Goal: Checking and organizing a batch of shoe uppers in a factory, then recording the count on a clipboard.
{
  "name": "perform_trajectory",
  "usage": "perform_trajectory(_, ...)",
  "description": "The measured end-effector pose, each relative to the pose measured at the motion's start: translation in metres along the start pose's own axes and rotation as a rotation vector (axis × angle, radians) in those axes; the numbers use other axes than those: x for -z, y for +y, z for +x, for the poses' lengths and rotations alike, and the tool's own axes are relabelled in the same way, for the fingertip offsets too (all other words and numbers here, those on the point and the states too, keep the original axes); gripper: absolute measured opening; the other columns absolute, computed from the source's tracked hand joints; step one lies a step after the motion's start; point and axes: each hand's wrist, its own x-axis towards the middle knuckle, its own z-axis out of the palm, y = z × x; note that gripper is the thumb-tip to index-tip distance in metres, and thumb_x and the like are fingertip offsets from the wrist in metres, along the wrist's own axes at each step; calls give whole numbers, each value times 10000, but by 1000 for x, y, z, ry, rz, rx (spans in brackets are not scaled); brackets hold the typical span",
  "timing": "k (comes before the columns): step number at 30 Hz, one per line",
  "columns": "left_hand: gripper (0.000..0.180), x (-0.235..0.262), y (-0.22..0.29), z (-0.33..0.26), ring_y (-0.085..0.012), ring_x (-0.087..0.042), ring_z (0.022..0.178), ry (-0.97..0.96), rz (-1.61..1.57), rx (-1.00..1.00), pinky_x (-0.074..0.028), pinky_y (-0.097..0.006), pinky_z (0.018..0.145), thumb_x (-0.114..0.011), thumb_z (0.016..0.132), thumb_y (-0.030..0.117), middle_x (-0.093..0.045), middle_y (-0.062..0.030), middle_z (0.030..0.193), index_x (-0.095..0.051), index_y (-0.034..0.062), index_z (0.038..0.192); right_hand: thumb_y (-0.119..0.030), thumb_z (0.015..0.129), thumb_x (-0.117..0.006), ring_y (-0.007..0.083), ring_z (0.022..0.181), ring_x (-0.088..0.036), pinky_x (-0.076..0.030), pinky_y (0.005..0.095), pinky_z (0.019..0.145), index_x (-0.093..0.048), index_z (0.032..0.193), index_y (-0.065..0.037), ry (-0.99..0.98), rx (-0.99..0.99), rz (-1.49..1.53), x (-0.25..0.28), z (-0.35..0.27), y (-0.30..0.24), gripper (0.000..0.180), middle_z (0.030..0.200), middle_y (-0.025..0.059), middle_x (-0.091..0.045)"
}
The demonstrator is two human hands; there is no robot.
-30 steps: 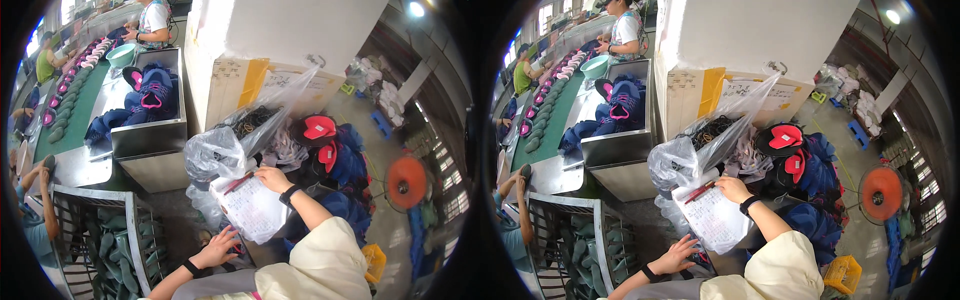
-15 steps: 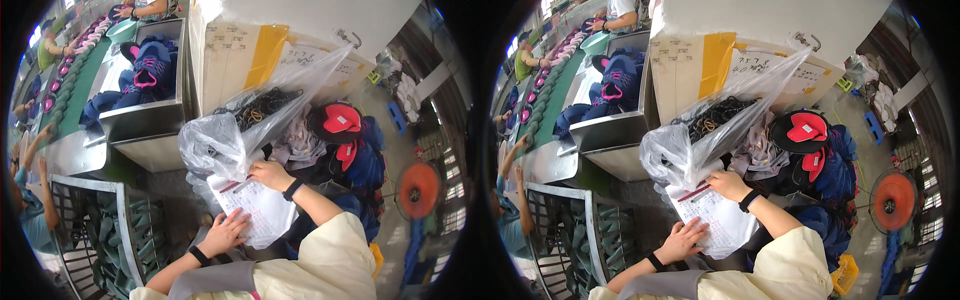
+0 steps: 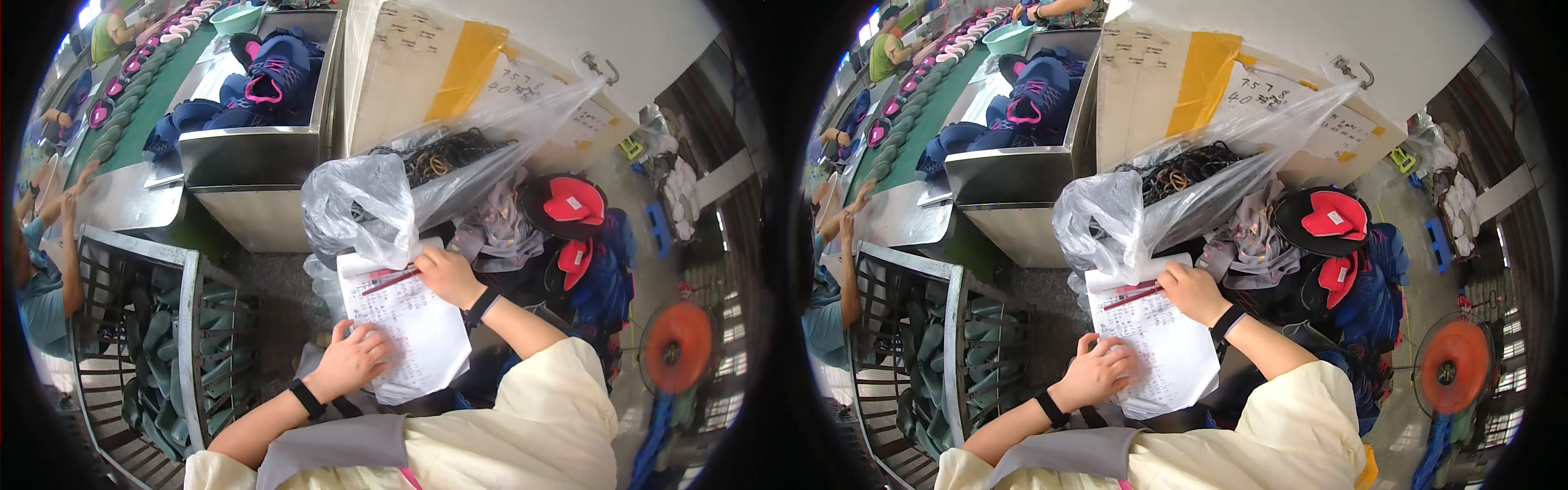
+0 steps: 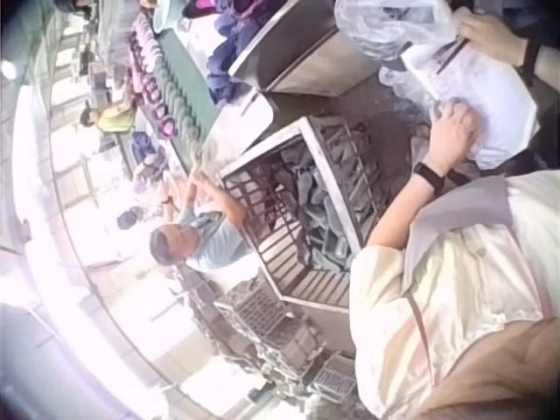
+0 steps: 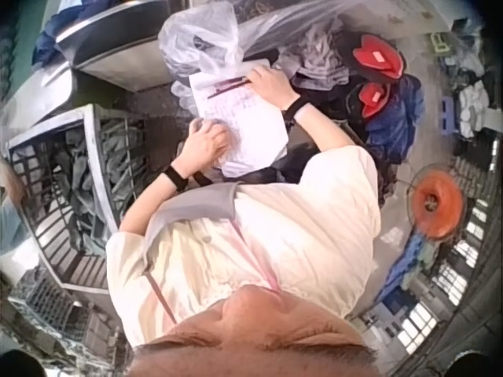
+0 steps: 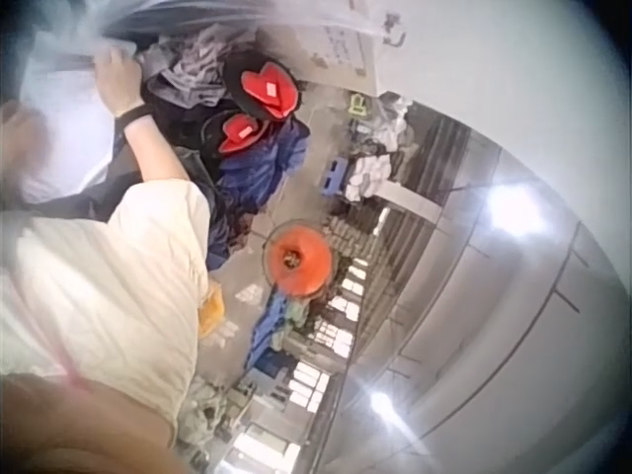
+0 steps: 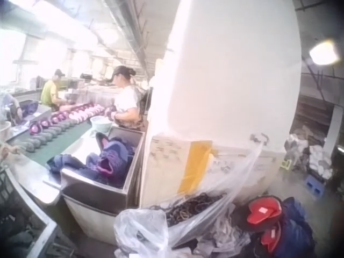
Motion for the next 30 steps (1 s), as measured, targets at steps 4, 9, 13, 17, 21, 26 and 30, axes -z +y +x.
perform_trajectory(4, 365, 5, -2, 24, -215, -384, 1221, -72, 64, -19, -288, -437, 975, -670, 708, 270, -476, -56, 1262, -598, 133, 1039, -50, 724, -647, 156, 493, -496, -392, 288, 465, -452, 786, -37, 398, -524, 510, 28, -1, -6, 205, 603, 60, -493)
perform_trajectory(9, 446, 2, -8, 47, -265, -288, 1300, 35, 184, 16, -299, -435, 978, -678, 699, 290, -350, -101, 1400, -582, 94, 1088, -86, 866, -574, 89, 587, -594, -459, 215, 476, -501, 843, -52, 95, -864, 1272, 47, -34, -6, 84, 669, 23, -577)
perform_trajectory(13, 559, -4, -20, 64, -266, -276, 1307, 46, 190, 52, -307, -431, 967, -670, 717, 360, -307, -99, 1430, -534, 78, 1180, -119, 881, -572, 124, 752, -633, -507, 229, 587, -547, 965, -28, -29, -909, 1426, 9, -76, -15, 127, 824, 60, -618)
perform_trajectory(17, 670, -7, -18, 64, -219, -273, 1289, 40, 304, 114, -334, -401, 913, -631, 729, 452, -278, -82, 1446, -489, 47, 1243, -110, 878, -574, 101, 723, -605, -518, 234, 637, -537, 956, -22, 48, -895, 1496, -5, -92, -10, 124, 816, 38, -605)
perform_trajectory(21, 726, -11, -16, 71, -201, -270, 1281, 53, 306, 161, -341, -386, 892, -618, 723, 483, -266, -76, 1453, -468, 22, 1263, -89, 829, -593, 89, 668, -582, -505, 225, 598, -528, 971, -12, 33, -806, 1336, -10, -92, -16, 174, 811, 43, -599)
perform_trajectory(26, 669, -10, -14, 72, -211, -300, 1250, 68, 316, 173, -355, -376, 868, -625, 712, 481, -265, -59, 1454, -491, 133, 1268, -56, 770, -625, 71, 623, -571, -456, 208, 562, -577, 830, -11, -50, -740, 961, -4, -86, -18, 89, 693, 38, -612)
perform_trajectory(30, 564, -11, -10, 75, -281, -376, 1185, 78, 292, 151, -370, -426, 845, -657, 697, 399, -238, -115, 1463, -505, 371, 1239, -51, 763, -630, 82, 595, -575, -451, 220, 553, -584, 787, -8, 108, -714, 934, -3, -82, -16, 68, 651, 44, -612)
